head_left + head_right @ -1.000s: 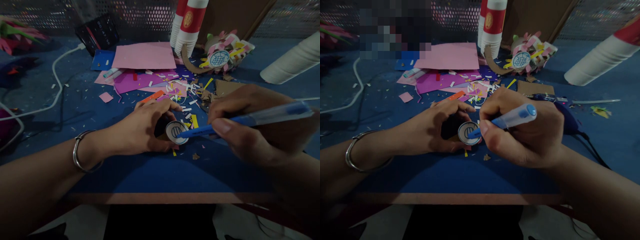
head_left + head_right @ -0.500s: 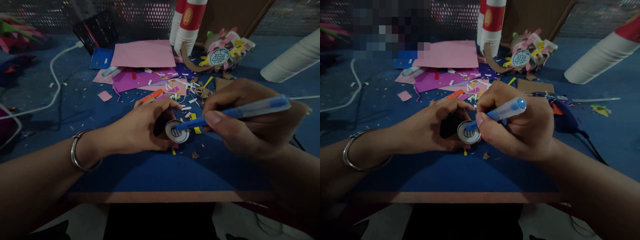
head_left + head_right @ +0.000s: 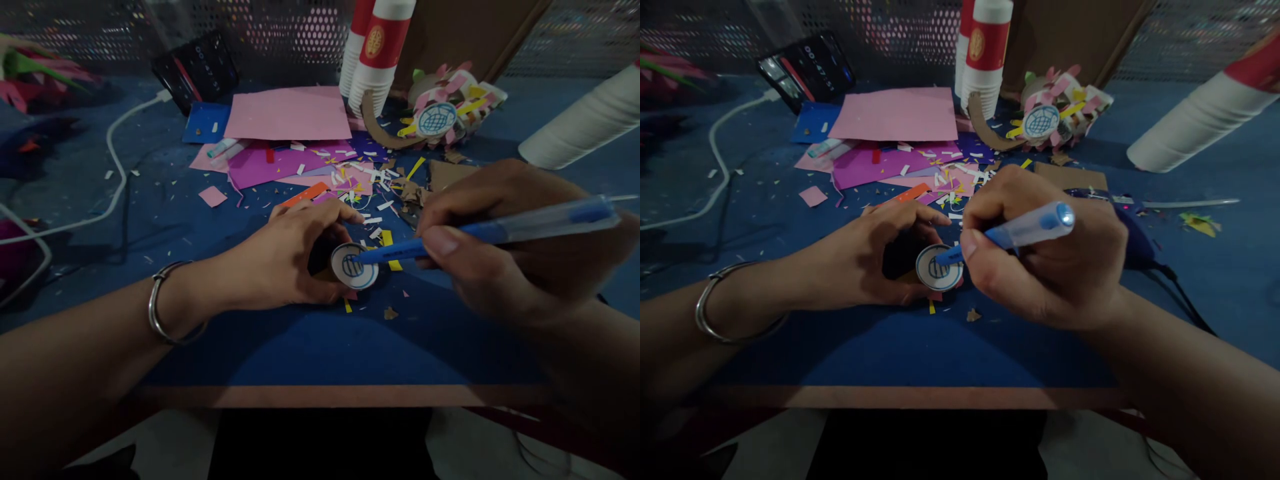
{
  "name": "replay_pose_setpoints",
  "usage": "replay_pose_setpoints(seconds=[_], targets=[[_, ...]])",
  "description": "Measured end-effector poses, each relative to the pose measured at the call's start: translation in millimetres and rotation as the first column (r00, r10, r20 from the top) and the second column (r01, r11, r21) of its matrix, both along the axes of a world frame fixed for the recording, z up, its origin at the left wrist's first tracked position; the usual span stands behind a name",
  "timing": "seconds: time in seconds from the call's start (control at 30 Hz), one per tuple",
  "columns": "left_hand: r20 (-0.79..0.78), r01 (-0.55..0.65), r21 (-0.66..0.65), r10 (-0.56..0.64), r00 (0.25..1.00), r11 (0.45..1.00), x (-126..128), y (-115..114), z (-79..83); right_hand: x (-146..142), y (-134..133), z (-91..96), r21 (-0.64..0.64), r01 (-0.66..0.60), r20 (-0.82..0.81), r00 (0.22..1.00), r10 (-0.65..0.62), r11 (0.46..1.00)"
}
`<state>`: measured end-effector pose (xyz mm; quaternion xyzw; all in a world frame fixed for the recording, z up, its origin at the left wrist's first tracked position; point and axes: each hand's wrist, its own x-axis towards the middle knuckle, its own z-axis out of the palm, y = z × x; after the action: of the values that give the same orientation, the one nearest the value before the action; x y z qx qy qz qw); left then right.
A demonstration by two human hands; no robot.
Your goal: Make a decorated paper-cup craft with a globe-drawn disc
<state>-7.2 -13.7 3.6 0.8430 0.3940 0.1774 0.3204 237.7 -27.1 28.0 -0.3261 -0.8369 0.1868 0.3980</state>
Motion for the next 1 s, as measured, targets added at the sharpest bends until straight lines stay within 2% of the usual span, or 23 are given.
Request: replay_pose_setpoints(seconds=[0.1,0.23,0.3,0.43,0.53,0.7,0.77,0.83,0.87,0.97,1.0], targets=[[-0.012,0.003,-0.005,-0.003,1.000,1.000,-0.5,0.4,1.2,-2.1,-1.1,-2.0,-0.032,-0.025,0.043,0.999,0.026,0.999],[-0.013,-0.005,-0.008,0.005,1.000,1.000,0.9,0.3,2.8,-4.4,-1.7,-10.1,0.148,-0.048,-0.105,0.992,0.064,0.988],[-0.001,-0.005,-0.006,0.005,1.000,1.000,1.6,-0.1,2.5,-2.9,-1.3,-11.9,0.148,-0.027,-0.088,0.995,0.041,0.989],[0.015,-0.010,0.006,0.009,1.000,1.000,1.9,-1.0,0.0,4.4,-0.9,-10.6,0.089,-0.007,-0.003,1.000,0.007,0.996],[0.004,-0.011,0.025,0.010,1.000,1.000,1.6,-1.3,-1.8,8.1,-0.7,-9.5,0.103,0.013,0.026,1.000,-0.015,0.995],[0.002,-0.009,0.007,0.009,1.000,1.000,0.9,-1.4,-1.9,5.0,0.9,-7.1,0.112,0.025,-0.071,0.997,-0.017,0.993],[-0.007,-0.009,-0.001,0.009,1.000,1.000,0.6,-1.2,-1.0,2.1,1.8,-5.1,0.055,0.002,-0.080,0.997,0.003,0.998],[-0.014,-0.005,-0.005,0.005,1.000,1.000,0.2,-0.7,0.2,-0.4,1.9,-3.3,-0.023,-0.039,-0.021,0.999,0.038,0.999],[-0.016,-0.003,-0.006,0.003,1.000,1.000,0.2,-0.4,0.9,-1.5,1.5,-2.8,-0.005,-0.042,-0.015,0.999,0.042,0.999],[-0.022,0.002,-0.011,-0.003,1.000,1.000,0.8,0.4,3.4,-3.0,-0.2,-4.1,0.178,-0.029,-0.077,0.996,0.044,0.984],[-0.024,0.002,-0.012,-0.003,1.000,1.000,1.3,0.6,4.1,-2.9,-0.5,-5.2,0.196,-0.029,-0.072,0.996,0.044,0.980]])
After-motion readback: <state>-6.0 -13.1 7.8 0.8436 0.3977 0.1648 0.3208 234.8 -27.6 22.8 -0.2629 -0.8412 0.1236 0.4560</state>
